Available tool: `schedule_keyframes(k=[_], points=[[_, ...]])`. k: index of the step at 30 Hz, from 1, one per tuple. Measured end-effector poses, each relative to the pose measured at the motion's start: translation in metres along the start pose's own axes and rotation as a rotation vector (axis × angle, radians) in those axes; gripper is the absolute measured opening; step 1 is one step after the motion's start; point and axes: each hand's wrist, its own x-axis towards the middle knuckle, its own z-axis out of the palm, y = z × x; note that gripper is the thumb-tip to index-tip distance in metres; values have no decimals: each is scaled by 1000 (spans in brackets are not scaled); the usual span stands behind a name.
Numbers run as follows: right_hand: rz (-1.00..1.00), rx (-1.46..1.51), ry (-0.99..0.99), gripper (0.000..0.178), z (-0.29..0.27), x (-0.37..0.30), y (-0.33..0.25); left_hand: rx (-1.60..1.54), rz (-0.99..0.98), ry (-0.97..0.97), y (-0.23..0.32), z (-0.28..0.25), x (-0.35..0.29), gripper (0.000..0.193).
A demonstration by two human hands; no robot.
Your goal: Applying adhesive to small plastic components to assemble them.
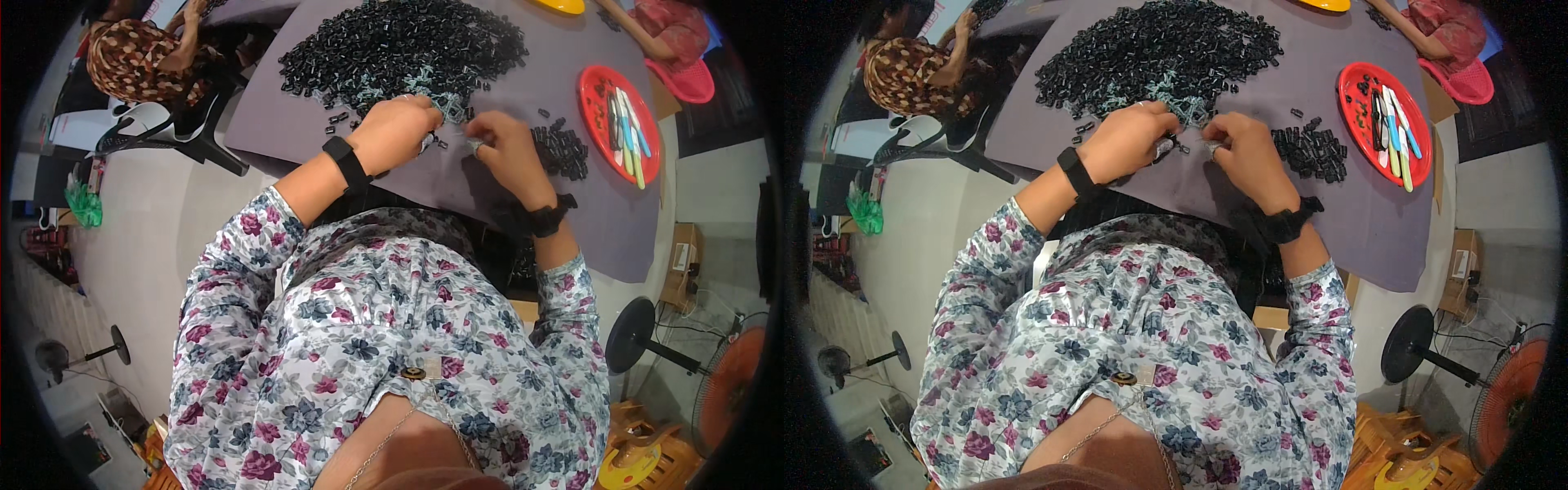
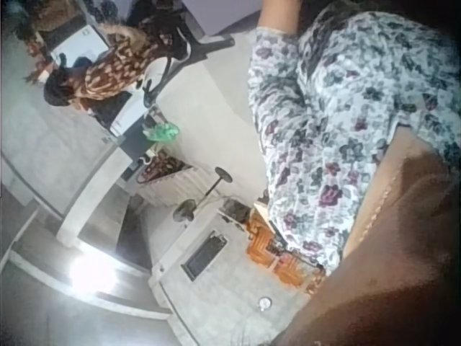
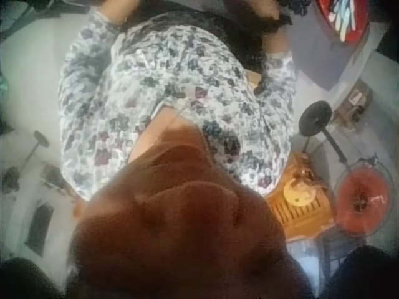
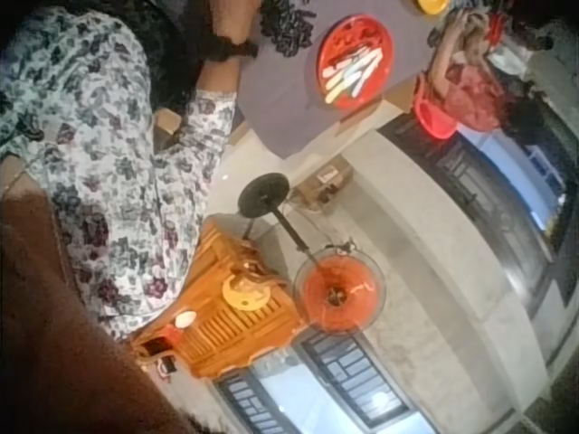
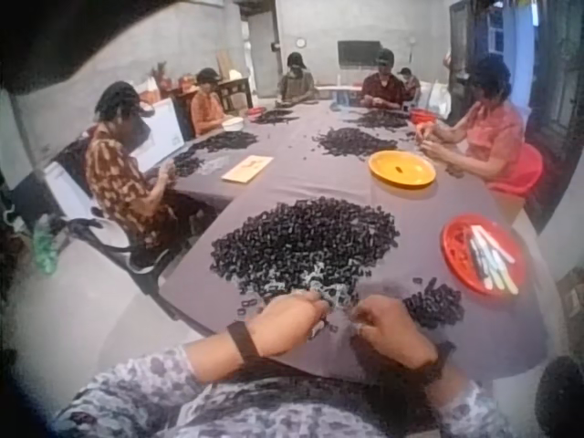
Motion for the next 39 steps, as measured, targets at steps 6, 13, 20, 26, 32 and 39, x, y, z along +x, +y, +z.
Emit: schedule_keyframes(k=[6,13,20,26,32,39], points=[[4,-26,-41,26,-9,-12,-8,18,96,-60,13,8,9,33],[40,3,-22,22,-9,-14,-4,70,126,-93,13,11,17,31],[184,327,1,18,-3,-12,-3,-624,-120,16,11,-7,1,19],[64,532,41,22,12,-3,-20,-1195,-366,-126,2,-10,-13,29],[69,472,2,26,18,-1,-19,-1258,-359,-92,-3,-1,-18,25],[74,377,-20,28,17,-3,-26,-1156,-347,-50,6,-1,-20,17]])
